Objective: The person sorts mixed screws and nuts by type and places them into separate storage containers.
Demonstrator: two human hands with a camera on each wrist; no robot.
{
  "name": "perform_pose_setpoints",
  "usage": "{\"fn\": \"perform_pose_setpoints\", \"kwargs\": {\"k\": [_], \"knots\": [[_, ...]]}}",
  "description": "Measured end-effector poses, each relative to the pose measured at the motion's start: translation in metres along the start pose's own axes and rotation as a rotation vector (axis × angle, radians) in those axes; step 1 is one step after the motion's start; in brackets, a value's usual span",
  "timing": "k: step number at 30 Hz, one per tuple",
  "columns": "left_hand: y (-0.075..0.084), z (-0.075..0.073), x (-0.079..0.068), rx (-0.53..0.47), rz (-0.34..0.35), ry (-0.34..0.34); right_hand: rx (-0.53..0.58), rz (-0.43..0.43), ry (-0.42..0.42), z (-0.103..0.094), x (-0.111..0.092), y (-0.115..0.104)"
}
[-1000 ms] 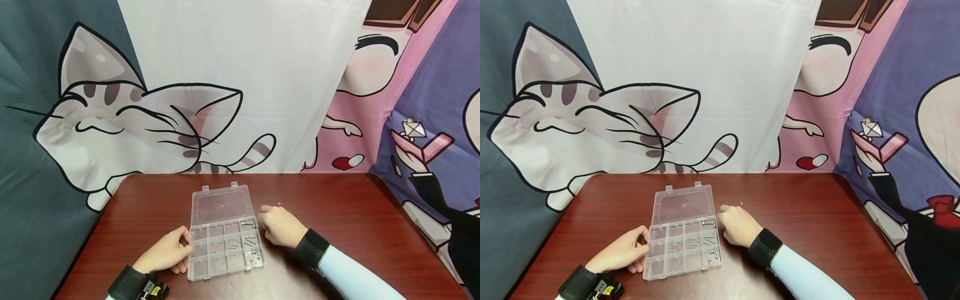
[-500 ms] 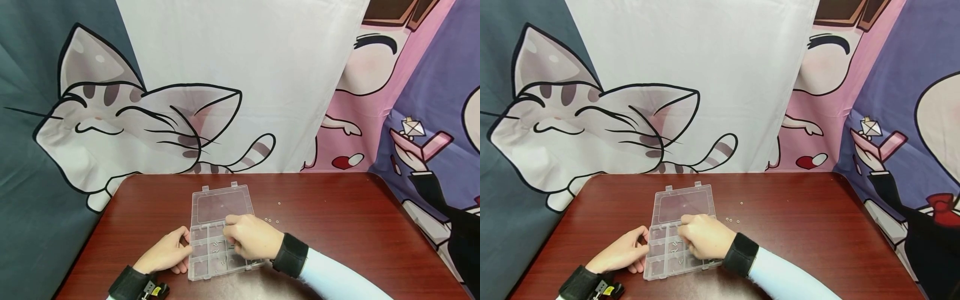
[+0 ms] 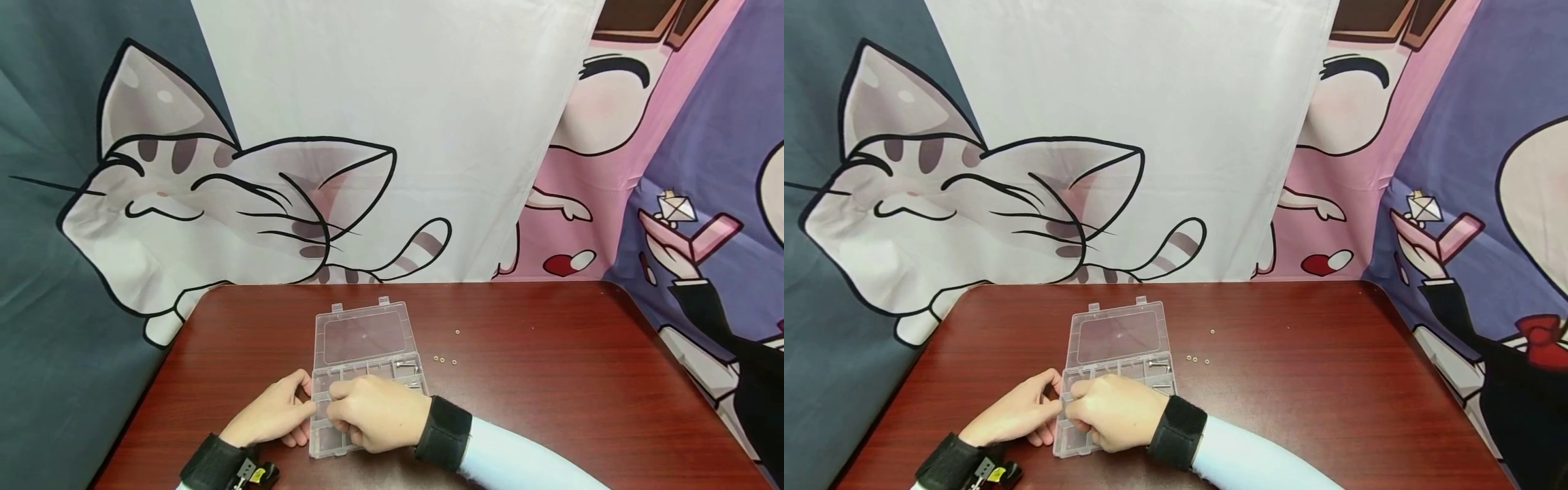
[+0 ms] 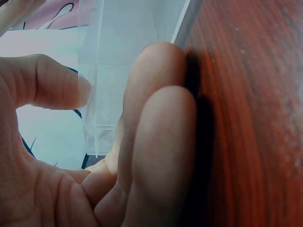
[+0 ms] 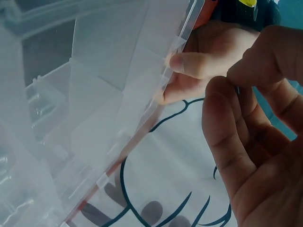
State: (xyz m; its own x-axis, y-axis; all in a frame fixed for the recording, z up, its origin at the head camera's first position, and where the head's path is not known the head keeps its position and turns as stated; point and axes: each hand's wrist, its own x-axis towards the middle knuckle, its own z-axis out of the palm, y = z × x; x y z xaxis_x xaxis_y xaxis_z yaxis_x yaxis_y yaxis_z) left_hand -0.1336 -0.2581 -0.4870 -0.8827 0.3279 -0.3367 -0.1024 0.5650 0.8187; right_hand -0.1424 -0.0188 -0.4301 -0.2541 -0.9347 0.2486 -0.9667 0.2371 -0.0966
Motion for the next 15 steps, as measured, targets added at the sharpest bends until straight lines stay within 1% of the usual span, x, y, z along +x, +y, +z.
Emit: {"fn": "perform_pose_setpoints", "kwargs": {"k": [7,11,15], "knots": [[0.0,-0.001,0.0,0.005,-0.001,-0.002,0.018,-0.004,-0.017,0.0,0.002,-0.001],[0.0,-0.001,0.0,-0.003,-0.004,-0.003,-0.019,-0.009,-0.022,0.0,0.0,-0.001],[0.0,-0.001,0.0,-0.02,-0.006,-0.016,-0.08,0.012,-0.104,-0.001,-0.011,-0.001]]}}
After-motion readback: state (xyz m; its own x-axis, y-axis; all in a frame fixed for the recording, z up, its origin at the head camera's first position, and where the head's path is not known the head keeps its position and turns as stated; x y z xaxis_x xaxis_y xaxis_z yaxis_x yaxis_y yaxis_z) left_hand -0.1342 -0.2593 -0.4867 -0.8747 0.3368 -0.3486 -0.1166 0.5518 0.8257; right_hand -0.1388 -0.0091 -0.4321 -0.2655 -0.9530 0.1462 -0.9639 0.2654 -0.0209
